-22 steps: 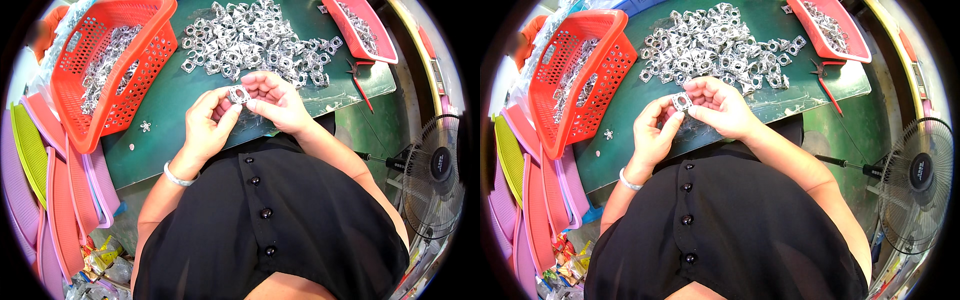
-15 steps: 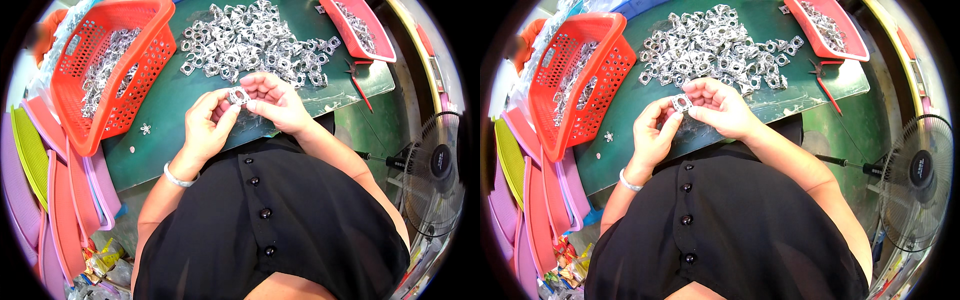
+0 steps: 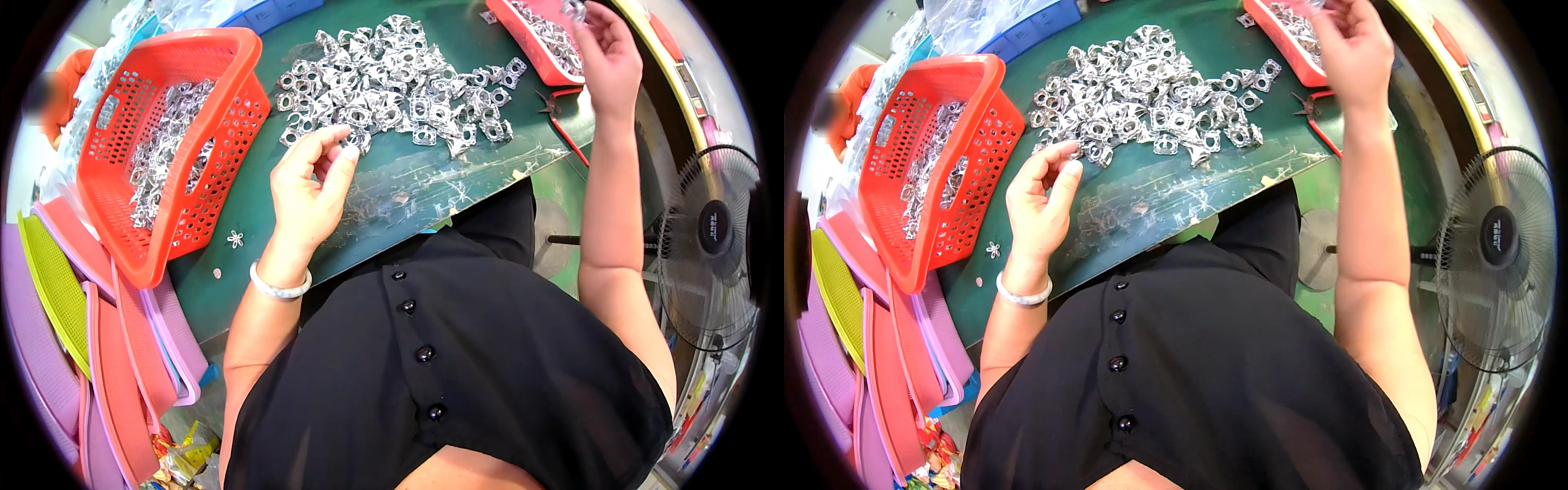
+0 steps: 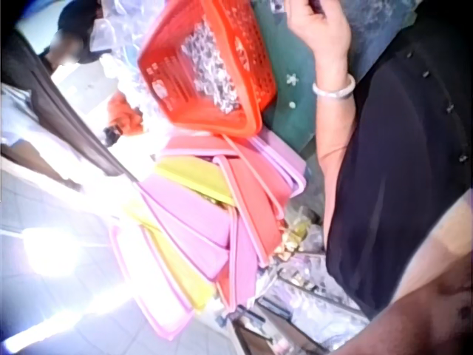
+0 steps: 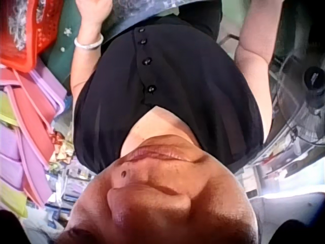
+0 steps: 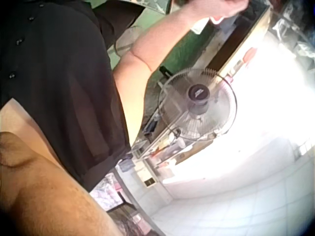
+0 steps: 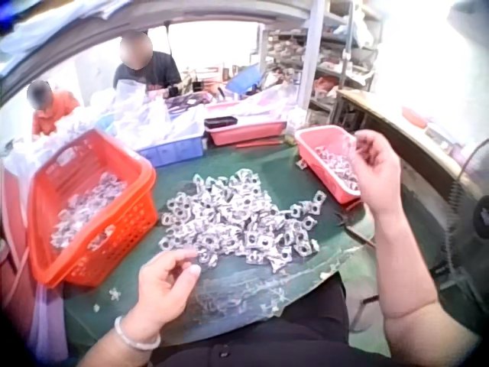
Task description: The person repeatedly picks up small silver metal parts from a green table, inspects them by turning them over in both hands, and places them into a red basket. The process continues throughout the clip with no other tools used.
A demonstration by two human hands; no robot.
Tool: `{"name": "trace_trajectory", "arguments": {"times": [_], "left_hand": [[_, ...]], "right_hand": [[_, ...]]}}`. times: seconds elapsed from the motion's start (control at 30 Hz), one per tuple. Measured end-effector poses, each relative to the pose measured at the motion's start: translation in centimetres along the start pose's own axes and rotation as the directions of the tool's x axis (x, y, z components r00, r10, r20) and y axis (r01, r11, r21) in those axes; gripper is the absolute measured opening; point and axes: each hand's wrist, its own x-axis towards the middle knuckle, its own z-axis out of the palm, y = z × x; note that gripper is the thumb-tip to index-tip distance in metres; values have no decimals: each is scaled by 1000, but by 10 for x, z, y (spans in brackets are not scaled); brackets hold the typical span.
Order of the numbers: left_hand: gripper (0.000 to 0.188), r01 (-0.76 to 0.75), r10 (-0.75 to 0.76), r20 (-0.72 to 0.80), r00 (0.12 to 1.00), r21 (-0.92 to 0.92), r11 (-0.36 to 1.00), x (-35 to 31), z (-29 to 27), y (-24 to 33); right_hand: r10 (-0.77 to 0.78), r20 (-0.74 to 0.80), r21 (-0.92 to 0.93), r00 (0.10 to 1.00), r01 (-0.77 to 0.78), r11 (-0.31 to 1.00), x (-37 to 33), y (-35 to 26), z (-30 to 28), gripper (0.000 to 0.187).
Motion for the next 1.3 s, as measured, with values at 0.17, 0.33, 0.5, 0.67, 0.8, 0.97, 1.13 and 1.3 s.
{"name": "trace_trajectory", "arguments": {"times": [0.17,0.33,0.5,0.67,0.8,0.97,1.13,1.3], "left_hand": [[18,-7,5,-48,999,-43,999,6,11,-5],[17,-13,13,19,1000,-5,1000,9,12,-5],[17,-1,3,75,997,-30,1000,7,16,-7],[17,32,-26,111,993,-57,998,4,17,-12],[21,50,-34,175,984,-83,995,-2,17,-20],[28,332,-184,404,896,-336,882,-4,21,-14],[28,377,-168,428,888,-466,800,-5,22,-23],[25,293,-163,307,938,-448,845,-7,25,-23]], "right_hand": [[-281,52,-649,958,247,720,9,16,-12,33],[55,459,-352,887,125,928,-57,-13,10,22],[78,647,-329,758,185,926,-125,-32,40,12],[145,598,-396,788,133,908,-140,-30,51,13],[279,524,-179,804,-216,960,-146,-37,61,11],[377,583,267,720,-608,748,-152,-54,89,11],[272,668,318,693,-596,738,-154,-55,106,16],[279,687,331,671,-631,702,-147,-61,106,20]]}}
